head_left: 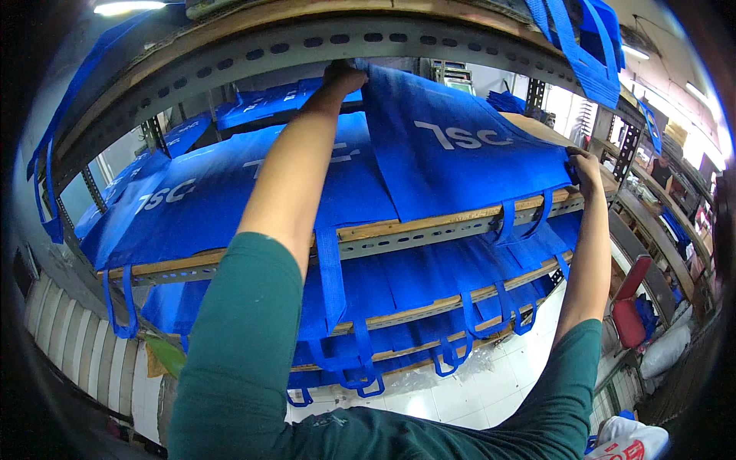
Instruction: The person takes blue tote bags from a metal rack, folds them flat by hand, and stacks them on a table. Another person is seen working in the background at a separate station.
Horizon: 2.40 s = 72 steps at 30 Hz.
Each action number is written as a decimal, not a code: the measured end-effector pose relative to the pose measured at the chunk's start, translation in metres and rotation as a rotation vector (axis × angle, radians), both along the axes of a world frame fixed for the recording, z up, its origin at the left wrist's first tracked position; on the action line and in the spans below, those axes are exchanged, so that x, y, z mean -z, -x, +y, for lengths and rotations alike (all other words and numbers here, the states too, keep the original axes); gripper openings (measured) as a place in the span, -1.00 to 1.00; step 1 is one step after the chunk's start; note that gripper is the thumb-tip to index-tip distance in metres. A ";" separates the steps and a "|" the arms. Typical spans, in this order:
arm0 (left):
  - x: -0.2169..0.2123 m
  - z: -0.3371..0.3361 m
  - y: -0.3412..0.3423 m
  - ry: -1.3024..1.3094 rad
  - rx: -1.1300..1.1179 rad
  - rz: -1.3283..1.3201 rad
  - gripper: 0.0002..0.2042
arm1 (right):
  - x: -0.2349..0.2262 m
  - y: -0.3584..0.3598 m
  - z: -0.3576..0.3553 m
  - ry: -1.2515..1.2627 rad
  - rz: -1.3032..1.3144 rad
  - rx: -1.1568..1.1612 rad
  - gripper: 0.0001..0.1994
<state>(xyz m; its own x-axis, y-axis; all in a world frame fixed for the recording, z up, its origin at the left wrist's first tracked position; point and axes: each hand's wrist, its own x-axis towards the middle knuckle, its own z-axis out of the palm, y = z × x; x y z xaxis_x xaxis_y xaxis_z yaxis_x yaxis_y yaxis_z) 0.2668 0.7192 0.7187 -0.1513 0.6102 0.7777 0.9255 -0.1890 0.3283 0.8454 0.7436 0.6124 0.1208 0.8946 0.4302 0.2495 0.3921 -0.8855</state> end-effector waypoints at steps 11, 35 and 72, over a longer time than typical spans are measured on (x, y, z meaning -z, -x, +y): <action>-0.012 -0.246 -0.081 0.627 0.292 0.541 -0.43 | 0.000 0.016 0.011 0.117 -0.115 -0.033 -0.85; 0.127 -0.618 -0.026 0.342 0.551 0.010 -0.21 | -0.001 -0.001 0.011 0.170 -0.067 -0.189 -0.56; 0.757 -0.590 0.199 1.581 0.725 -0.113 -0.43 | 0.517 0.185 -0.879 0.830 -0.075 1.505 -0.60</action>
<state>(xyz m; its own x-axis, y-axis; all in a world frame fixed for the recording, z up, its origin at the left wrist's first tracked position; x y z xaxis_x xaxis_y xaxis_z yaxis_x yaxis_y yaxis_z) 0.0675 0.1290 -0.0383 0.4661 0.6695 -0.5783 0.7669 0.0202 0.6415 0.6599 -0.1358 0.0956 0.9999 -0.0090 -0.0094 -0.0130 -0.7286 -0.6849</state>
